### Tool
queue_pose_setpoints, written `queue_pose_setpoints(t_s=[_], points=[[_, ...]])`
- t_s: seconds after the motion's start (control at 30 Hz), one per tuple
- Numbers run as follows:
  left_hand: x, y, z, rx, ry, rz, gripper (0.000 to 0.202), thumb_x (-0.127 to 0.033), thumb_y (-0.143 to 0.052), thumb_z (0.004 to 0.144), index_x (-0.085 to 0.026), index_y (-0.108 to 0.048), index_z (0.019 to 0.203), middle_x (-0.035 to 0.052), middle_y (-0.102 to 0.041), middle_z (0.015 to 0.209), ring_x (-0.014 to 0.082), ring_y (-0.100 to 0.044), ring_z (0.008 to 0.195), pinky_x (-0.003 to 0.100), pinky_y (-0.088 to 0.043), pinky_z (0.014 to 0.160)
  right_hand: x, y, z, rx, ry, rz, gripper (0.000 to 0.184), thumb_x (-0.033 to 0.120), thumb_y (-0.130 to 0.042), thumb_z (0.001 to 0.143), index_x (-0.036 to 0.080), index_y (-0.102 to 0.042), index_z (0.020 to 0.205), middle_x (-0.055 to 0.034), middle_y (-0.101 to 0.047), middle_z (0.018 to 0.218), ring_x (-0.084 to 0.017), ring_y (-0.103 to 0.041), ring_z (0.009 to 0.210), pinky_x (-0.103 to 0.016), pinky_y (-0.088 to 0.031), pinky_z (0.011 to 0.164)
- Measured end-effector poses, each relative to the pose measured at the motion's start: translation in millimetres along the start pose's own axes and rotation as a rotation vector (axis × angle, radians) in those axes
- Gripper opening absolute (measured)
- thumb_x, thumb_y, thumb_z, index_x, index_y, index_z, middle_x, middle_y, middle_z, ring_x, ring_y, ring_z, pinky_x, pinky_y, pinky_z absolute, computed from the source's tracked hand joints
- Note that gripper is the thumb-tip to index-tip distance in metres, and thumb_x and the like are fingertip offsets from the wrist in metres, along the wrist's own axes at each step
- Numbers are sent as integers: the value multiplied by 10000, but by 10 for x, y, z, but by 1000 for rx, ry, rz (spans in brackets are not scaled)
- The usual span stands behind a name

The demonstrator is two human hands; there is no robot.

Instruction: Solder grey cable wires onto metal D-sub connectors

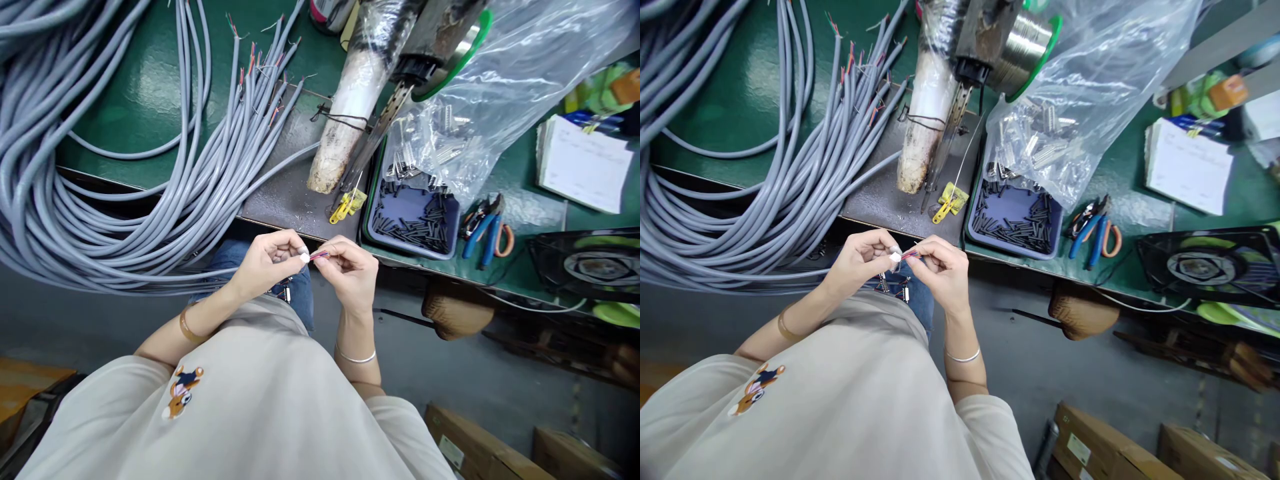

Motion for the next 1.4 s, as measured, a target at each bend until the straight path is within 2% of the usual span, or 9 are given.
queue_pose_setpoints(t_s=[0.23, 0.43, 0.53, 0.63, 0.73, 0.97, 1.2, 1.3, 1.4], points=[[-76, -39, 6, 28, -56, 140, 109, -208, -664, 715, -167, -571, 675, -51, -501, 596, 61, -404, 521, 196, -332, 498, 14, 12, -22, 26, 30, -70, 67, 259, -746, 822, 214, -749, 773, -18, -698, 729, -106, -499, 547, -251, -292, 460], [-238, -99, -59, 45, -258, 539, 113, -136, -572, 788, -169, -590, 681, -32, -544, 620, 90, -457, 577, 224, -350, 560, 135, 6, -58, 38, 104, -191, 61, 187, -709, 858, 209, -735, 808, -14, -709, 768, -116, -594, 651, -250, -410, 565], [-335, -167, -131, 46, -406, 663, 63, -142, -577, 806, -168, -622, 771, 1, -628, 713, 107, -522, 625, 228, -401, 601, 96, 30, -60, 11, 34, -139, 70, 174, -698, 843, 198, -728, 785, 14, -669, 740, -60, -447, 524, -230, -323, 497], [-374, -188, -174, 18, -471, 675, 32, -143, -616, 800, -174, -611, 792, -15, -617, 702, 92, -507, 588, 212, -397, 570, -136, -8, -66, 32, -180, 57, 71, 228, -717, 799, 182, -713, 745, 40, -604, 689, -28, -272, 455, -224, -201, 430], [-360, -182, -178, 6, -452, 603, 94, -163, -630, 837, -177, -588, 754, -51, -546, 627, 63, -428, 510, 192, -362, 516, -287, -91, -73, 67, -307, 212, 149, 309, -762, 748, 182, -694, 710, 34, -599, 661, -40, -322, 467, -212, -228, 423], [-249, -69, -181, -72, -317, 450, 96, -246, -643, 876, -172, -622, 817, -43, -559, 613, 61, -473, 494, 160, -346, 451, -261, -132, -60, 23, -290, 246, 262, 434, -796, 762, 194, -692, 736, 28, -576, 653, -64, -386, 507, -214, -256, 439], [-282, -16, -164, -115, -336, 416, 126, -239, -672, 834, -158, -689, 739, 6, -667, 670, 79, -519, 556, 191, -402, 524, 169, -21, -27, 32, -4, -84, 148, 275, -667, 905, 199, -683, 778, 13, -600, 738, -80, -434, 573, -257, -303, 516], [-231, -76, -116, -29, -234, 345, 137, -198, -665, 802, -152, -662, 674, -15, -601, 608, 64, -459, 526, 185, -371, 503, 284, -50, 2, 124, 70, -202, 204, 232, -632, 926, 194, -636, 726, 30, -546, 675, -77, -403, 557, -264, -312, 535], [-157, -49, -86, -24, -108, 208, 164, -242, -696, 766, -156, -624, 647, -15, -578, 611, 64, -458, 523, 187, -381, 495, 235, 144, 41, -7, 23, -107, 300, 324, -593, 968, 201, -576, 695, 37, -504, 620, -84, -414, 541, -253, -335, 521]])
Point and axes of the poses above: each hand's wrist, its own z-axis towards the middle knuckle, its own y-axis out of the back of the hand, x = y × z, the point moved 10 cm from there along z, towards the middle knuckle
